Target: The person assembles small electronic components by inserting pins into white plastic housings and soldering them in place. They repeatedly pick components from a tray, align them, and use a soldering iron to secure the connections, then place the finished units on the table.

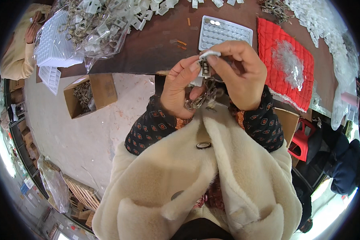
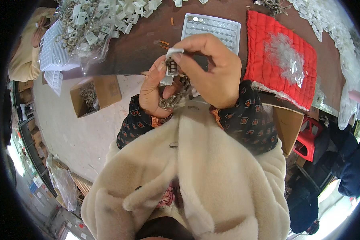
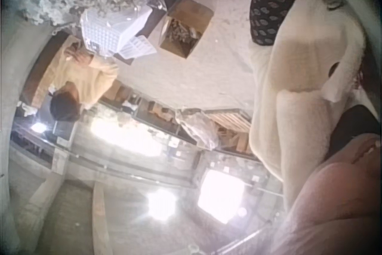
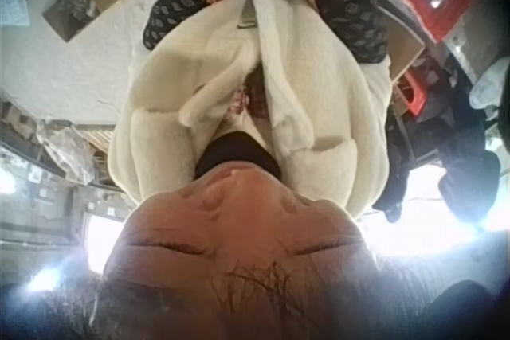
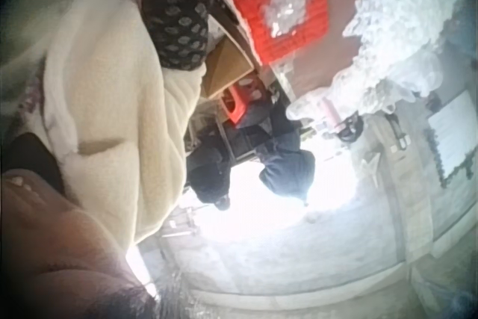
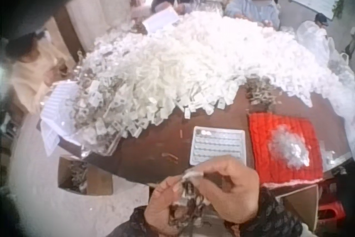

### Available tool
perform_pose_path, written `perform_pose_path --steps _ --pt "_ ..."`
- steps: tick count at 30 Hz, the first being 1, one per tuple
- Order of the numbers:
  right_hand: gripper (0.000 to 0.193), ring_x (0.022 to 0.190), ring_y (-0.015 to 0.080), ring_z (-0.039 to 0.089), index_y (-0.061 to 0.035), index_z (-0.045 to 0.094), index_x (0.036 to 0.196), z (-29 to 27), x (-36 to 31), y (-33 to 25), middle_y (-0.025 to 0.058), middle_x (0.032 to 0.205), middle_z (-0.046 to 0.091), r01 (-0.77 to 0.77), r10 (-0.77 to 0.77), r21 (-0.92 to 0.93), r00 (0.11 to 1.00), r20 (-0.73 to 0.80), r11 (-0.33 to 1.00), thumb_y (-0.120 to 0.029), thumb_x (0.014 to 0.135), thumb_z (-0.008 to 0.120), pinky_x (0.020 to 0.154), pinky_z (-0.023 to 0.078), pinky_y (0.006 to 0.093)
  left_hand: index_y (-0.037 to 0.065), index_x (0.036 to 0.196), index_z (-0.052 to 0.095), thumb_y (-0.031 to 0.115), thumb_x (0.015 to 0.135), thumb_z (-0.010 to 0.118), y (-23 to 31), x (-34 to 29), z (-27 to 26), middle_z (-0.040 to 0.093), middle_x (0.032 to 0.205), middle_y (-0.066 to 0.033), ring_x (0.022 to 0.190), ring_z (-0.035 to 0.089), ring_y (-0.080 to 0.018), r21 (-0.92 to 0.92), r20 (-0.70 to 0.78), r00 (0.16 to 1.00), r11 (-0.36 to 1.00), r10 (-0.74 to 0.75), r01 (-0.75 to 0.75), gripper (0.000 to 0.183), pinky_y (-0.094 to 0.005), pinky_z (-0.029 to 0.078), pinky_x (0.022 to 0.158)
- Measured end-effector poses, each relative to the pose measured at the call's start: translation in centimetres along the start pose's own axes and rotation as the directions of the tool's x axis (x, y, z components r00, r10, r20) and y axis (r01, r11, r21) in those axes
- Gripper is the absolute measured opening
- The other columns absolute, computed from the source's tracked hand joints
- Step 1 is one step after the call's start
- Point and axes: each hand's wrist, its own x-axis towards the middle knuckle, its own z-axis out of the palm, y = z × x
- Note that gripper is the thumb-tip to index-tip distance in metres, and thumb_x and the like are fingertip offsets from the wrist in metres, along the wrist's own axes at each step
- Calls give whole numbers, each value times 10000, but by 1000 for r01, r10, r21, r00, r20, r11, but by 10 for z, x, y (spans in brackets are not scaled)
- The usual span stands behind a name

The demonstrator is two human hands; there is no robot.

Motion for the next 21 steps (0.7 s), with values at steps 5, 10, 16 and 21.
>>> perform_pose_path --steps 5,10,16,21 --pt "271 995 231 672 -7 697 1025 -9 2 8 158 1121 671 360 -337 -102 922 188 927 111 782 673 846 530 308 73 1216 609 183 965 618 0 0 2 656 949 -11 519 447 -61 -73 -41 999 997 -5 2 275 -193 389 495" --pt "269 987 265 672 0 690 995 -7 6 14 162 1101 664 501 -462 -238 864 202 832 118 754 669 847 533 318 94 1262 578 200 1003 563 1 1 4 649 940 -4 540 472 -55 -111 13 999 993 -29 30 279 -197 413 520" --pt "294 969 277 672 -3 682 959 -1 9 20 161 1076 666 532 -511 -205 847 146 822 130 697 661 824 538 336 134 1289 554 247 1014 555 -4 1 2 637 967 -7 561 495 -61 -127 13 999 991 -41 43 297 -219 438 531" --pt "322 976 311 665 -53 699 1050 -11 2 28 134 1145 664 647 -639 -463 742 202 606 10 735 725 825 529 385 122 1306 511 290 1012 557 -4 5 -3 614 919 5 600 510 -60 4 123 992 1000 -5 5 342 -231 457 549"
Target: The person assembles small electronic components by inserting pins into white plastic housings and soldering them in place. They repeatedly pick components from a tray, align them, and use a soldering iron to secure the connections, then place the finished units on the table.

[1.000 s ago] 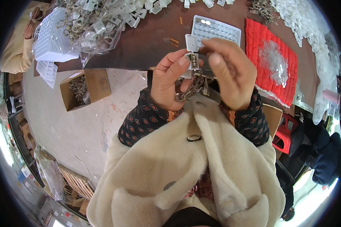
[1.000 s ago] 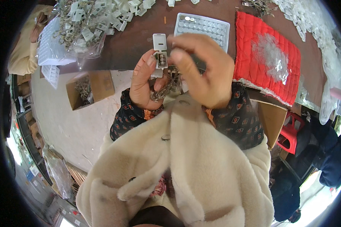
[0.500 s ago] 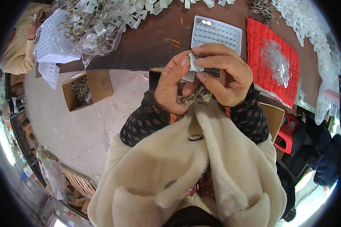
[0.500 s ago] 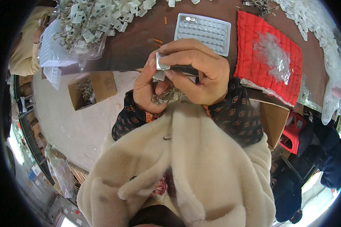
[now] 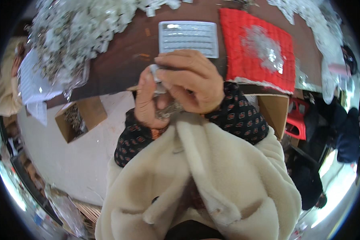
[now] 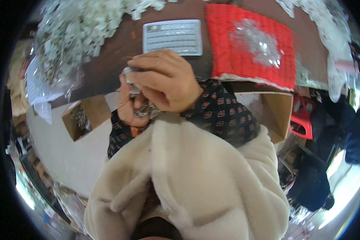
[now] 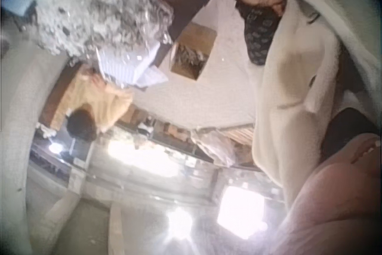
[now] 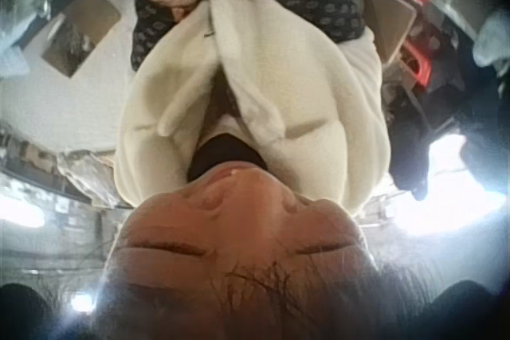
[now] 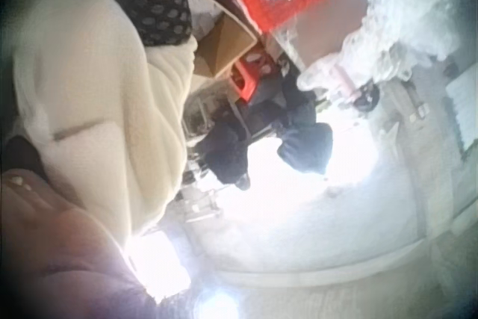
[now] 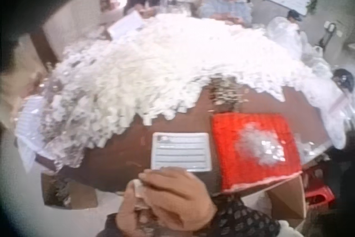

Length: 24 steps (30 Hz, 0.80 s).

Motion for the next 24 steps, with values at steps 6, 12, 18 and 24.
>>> perform_pose_path --steps 6,12,18,24 --pt "398 967 321 654 -53 692 1153 -57 -34 -16 158 1160 654 -276 287 -86 945 158 957 -46 763 773 837 530 391 88 1136 612 177 993 586 -11 6 -5 707 1033 -129 484 450 -70 240 -83 996 969 -32 51 171 -218 382 451" --pt "200 835 260 675 -39 714 1058 -107 -56 14 134 953 694 -598 543 -444 799 -259 667 19 874 665 731 536 319 70 1145 609 161 982 600 -14 11 -5 703 1070 -167 475 445 -81 182 -121 992 981 -46 67 187 -212 376 445" --pt "143 793 364 645 -101 690 1025 -105 -59 44 141 890 647 -448 503 -634 858 -106 631 -83 887 654 666 538 423 88 1137 619 123 975 602 -17 10 0 692 1062 -191 482 461 -90 114 -199 977 989 -75 99 167 -204 388 436" --pt "120 791 261 683 -39 669 991 -95 -32 8 118 899 676 -641 651 -305 755 -85 704 7 881 658 698 549 333 59 1131 602 90 971 589 -20 11 4 685 1068 -244 493 505 -102 126 -175 984 990 -41 63 163 -210 406 441"
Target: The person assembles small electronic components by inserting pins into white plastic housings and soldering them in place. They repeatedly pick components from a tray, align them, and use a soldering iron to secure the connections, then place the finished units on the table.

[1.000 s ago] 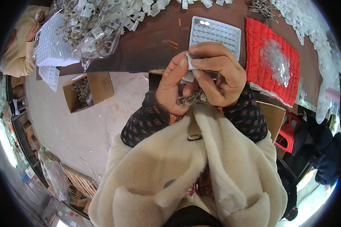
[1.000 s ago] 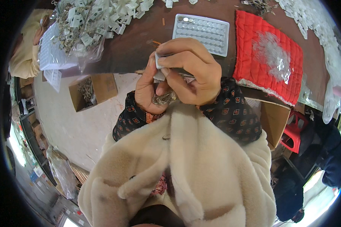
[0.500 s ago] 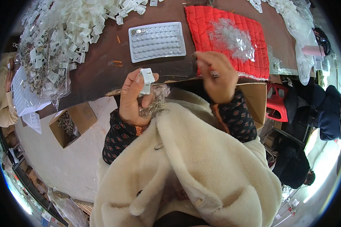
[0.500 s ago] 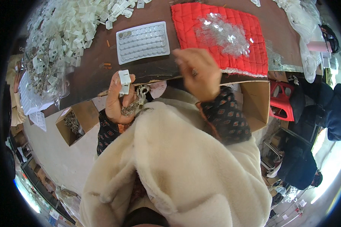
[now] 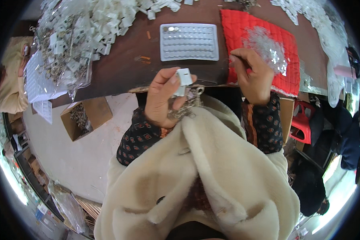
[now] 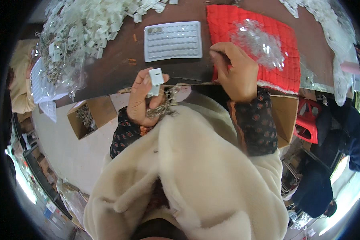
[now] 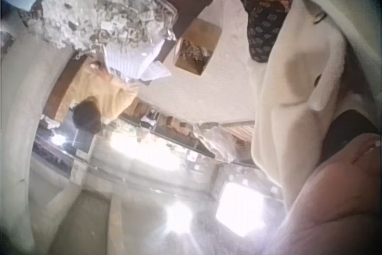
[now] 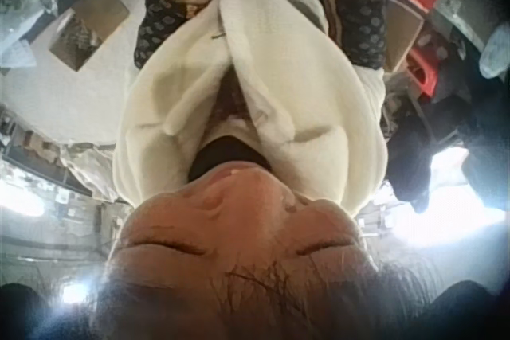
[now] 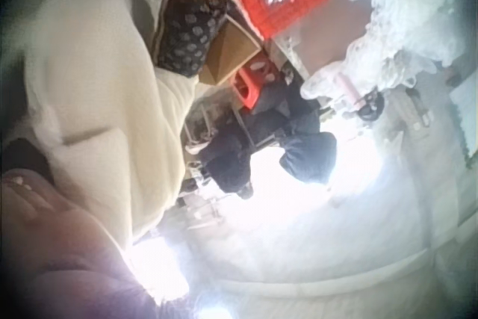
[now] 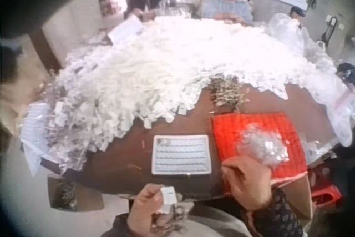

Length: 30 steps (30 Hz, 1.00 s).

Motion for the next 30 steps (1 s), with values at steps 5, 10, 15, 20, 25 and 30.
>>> perform_pose_path --steps 5,10,15,20,25,30 --pt "109 870 150 685 14 661 1006 22 -12 -53 98 951 701 -45 -28 480 989 144 876 38 899 651 783 540 270 36 1127 590 91 959 625 0 -2 8 692 1012 -179 518 524 -88 58 27 998 997 52 -54 181 -201 439 456" --pt "134 862 234 707 1 665 985 34 -5 -68 129 959 716 105 -156 407 983 94 907 53 862 666 778 553 306 35 1075 616 95 934 673 3 -7 8 684 948 -100 557 527 -71 83 -14 995 992 94 -93 163 -196 431 449" --pt "145 995 165 664 37 642 1033 30 -8 -69 143 1075 705 -4 -99 457 974 202 889 106 919 585 882 518 270 35 1066 615 109 923 695 6 -6 5 679 896 -85 555 534 -72 182 49 993 977 103 -111 179 -205 431 454" --pt "137 918 161 682 13 676 998 33 -8 -70 107 993 722 -73 -32 520 981 191 851 71 876 653 843 528 278 28 1057 615 94 921 696 8 -9 9 664 846 -72 534 518 -72 154 18 996 984 88 -90 171 -206 415 452" --pt "158 887 174 692 2 675 1007 35 -3 -71 120 975 719 83 -166 424 972 163 902 77 869 659 800 544 282 24 1066 626 86 917 700 10 -6 7 665 864 -65 540 516 -65 139 22 996 986 90 -92 178 -198 408 450" --pt "148 874 201 703 -2 664 981 32 -5 -70 120 973 720 -10 -93 445 974 209 896 83 861 655 801 547 293 27 1046 634 69 911 699 8 -8 3 661 858 -60 535 514 -63 123 -9 997 989 78 -76 156 -198 407 445"
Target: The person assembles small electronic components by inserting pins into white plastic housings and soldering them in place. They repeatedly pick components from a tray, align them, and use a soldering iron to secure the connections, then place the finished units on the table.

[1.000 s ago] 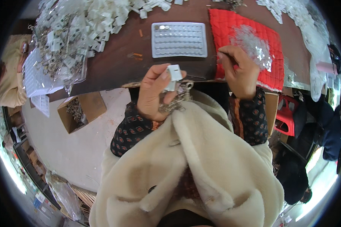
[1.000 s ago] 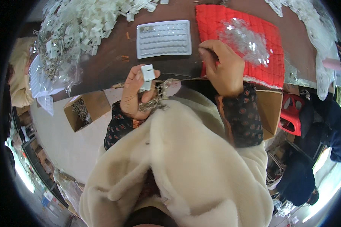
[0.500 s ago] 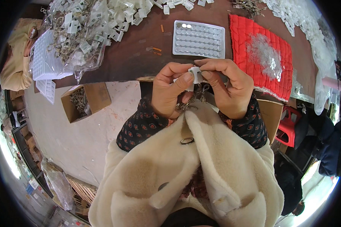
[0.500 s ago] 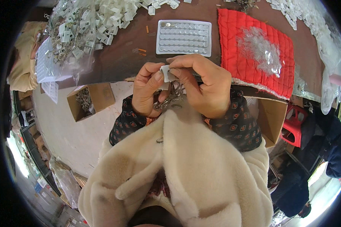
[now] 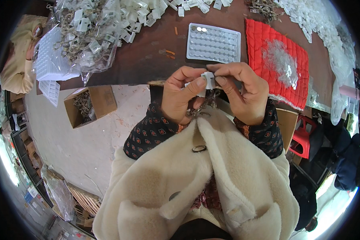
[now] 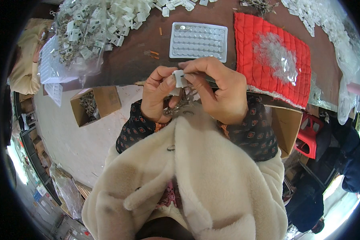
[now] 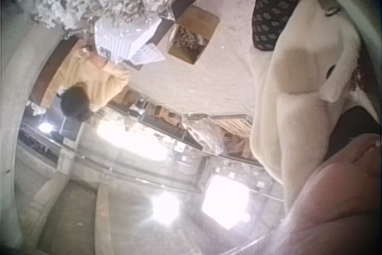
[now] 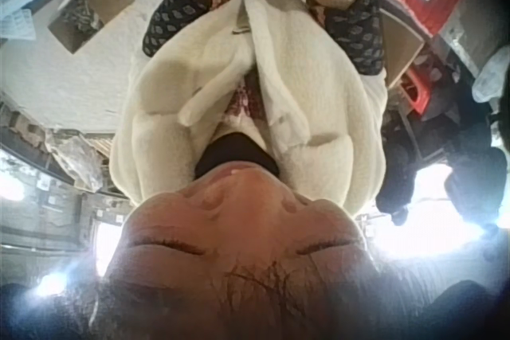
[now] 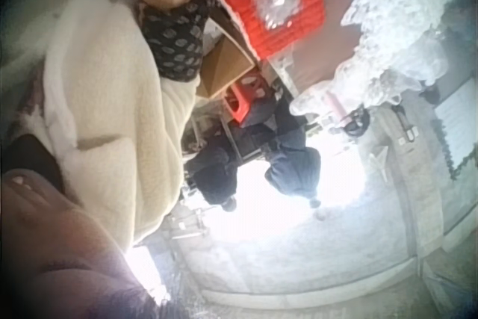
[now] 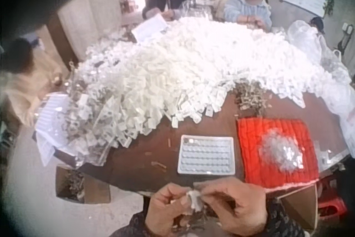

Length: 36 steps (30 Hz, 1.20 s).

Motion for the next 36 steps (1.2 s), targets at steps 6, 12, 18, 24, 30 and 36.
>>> perform_pose_path --steps 6,12,18,24,30,36 --pt "159 902 267 711 -1 659 966 -6 5 1 131 978 719 96 -85 -135 993 87 986 98 842 644 786 552 320 25 1009 650 41 890 710 7 -1 13 655 828 -47 511 496 -51 167 -130 991 984 -39 60 135 -197 381 437" --pt "218 945 189 676 9 664 1059 -14 13 -1 157 1109 694 80 -81 -6 995 -57 997 75 852 655 841 518 290 24 1039 651 36 872 716 72 -18 39 668 944 -44 722 582 -55 588 -11 874 710 486 -387 179 -208 480 615" --pt "214 828 123 637 22 659 1080 -47 34 12 102 986 695 76 -100 -130 977 -187 989 43 867 660 771 505 271 -10 1164 641 74 896 699 202 -2 45 687 1048 -81 797 599 -116 881 274 399 -62 875 -469 287 -244 487 721" --pt "154 785 218 665 -68 701 1015 -98 94 44 110 941 692 55 -244 -594 939 -243 802 -37 869 664 709 522 303 57 1208 674 114 899 702 229 14 11 676 1216 -113 1140 613 -220 792 510 635 -604 581 -84 316 -326 445 997" --pt "147 890 288 643 -175 720 985 -117 142 98 66 926 626 67 -190 -928 982 -4 366 -145 873 629 725 527 410 -17 1102 687 -3 891 650 174 -27 20 699 1127 -163 1045 646 -251 886 463 511 -363 724 -288 215 -345 479 939" --pt "164 1015 249 624 -164 710 915 -117 163 123 56 1006 595 160 -209 -987 965 158 -10 -111 833 579 775 537 408 -23 1021 690 -86 846 651 97 -25 12 710 1013 -147 922 644 -245 858 423 710 2 563 -514 190 -323 503 836"
